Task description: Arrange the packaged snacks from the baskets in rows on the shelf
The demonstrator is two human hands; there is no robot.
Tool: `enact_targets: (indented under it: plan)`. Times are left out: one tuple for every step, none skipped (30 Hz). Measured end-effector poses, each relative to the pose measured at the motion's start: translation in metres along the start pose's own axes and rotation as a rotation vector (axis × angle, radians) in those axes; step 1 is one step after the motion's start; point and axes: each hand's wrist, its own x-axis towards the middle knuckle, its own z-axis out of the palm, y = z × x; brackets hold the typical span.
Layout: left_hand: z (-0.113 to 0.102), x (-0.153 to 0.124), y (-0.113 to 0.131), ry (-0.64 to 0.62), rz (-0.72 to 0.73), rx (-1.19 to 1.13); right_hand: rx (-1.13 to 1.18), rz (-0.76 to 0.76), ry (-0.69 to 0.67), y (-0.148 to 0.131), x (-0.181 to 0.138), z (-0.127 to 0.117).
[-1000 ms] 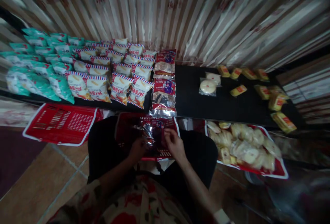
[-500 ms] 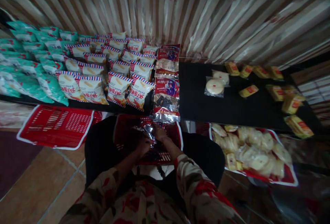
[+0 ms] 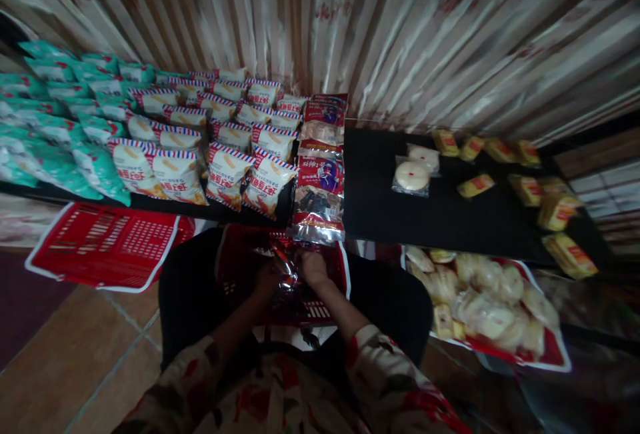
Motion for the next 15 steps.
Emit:
enact_targets:
  plan:
    - [-0.004,-0.003,0.005,0.023,0.015,-0.039,0.000,-0.007,0.032,-0.001,-0.008,-0.005]
    - [-0.007,-0.007,0.010,0.040,0.026,-0.080,-0.002,-0.019,0.067,-0.002,-0.017,-0.011]
    - [-0.011,-0.011,0.015,0.048,0.031,-0.122,-0.005,-0.038,0.101,-0.004,-0.027,-0.016]
    - [-0.014,-0.016,0.018,0.050,0.030,-0.165,-0.008,-0.064,0.127,-0.006,-0.038,-0.022]
    - [-0.016,-0.022,0.021,0.047,0.025,-0.209,-0.011,-0.092,0.145,-0.007,-0.050,-0.027]
    - [-0.018,-0.028,0.024,0.040,0.018,-0.251,-0.014,-0.120,0.159,-0.009,-0.061,-0.031]
    - [-0.020,-0.036,0.026,0.025,0.013,-0.298,-0.018,-0.147,0.169,-0.011,-0.073,-0.035]
    - [-0.022,-0.043,0.028,0.001,0.012,-0.354,-0.019,-0.173,0.179,-0.013,-0.084,-0.038]
    - [-0.024,-0.052,0.030,-0.027,0.015,-0.410,-0.018,-0.198,0.194,-0.015,-0.093,-0.040]
    - [-0.026,-0.060,0.032,-0.065,0.016,-0.476,-0.012,-0.229,0.215,-0.016,-0.102,-0.042]
    - [-0.029,-0.068,0.035,-0.110,0.009,-0.555,-0.004,-0.266,0.238,-0.018,-0.110,-0.044]
    - [-0.032,-0.076,0.038,-0.158,-0.006,-0.641,0.001,-0.307,0.257,-0.020,-0.116,-0.046]
    - [-0.035,-0.083,0.041,-0.205,-0.028,-0.726,0.004,-0.351,0.275,-0.021,-0.122,-0.047]
    - [-0.039,-0.089,0.045,-0.250,-0.052,-0.798,0.002,-0.399,0.294,-0.022,-0.128,-0.049]
    - [-0.043,-0.094,0.049,-0.292,-0.071,-0.851,-0.004,-0.448,0.313,-0.024,-0.135,-0.051]
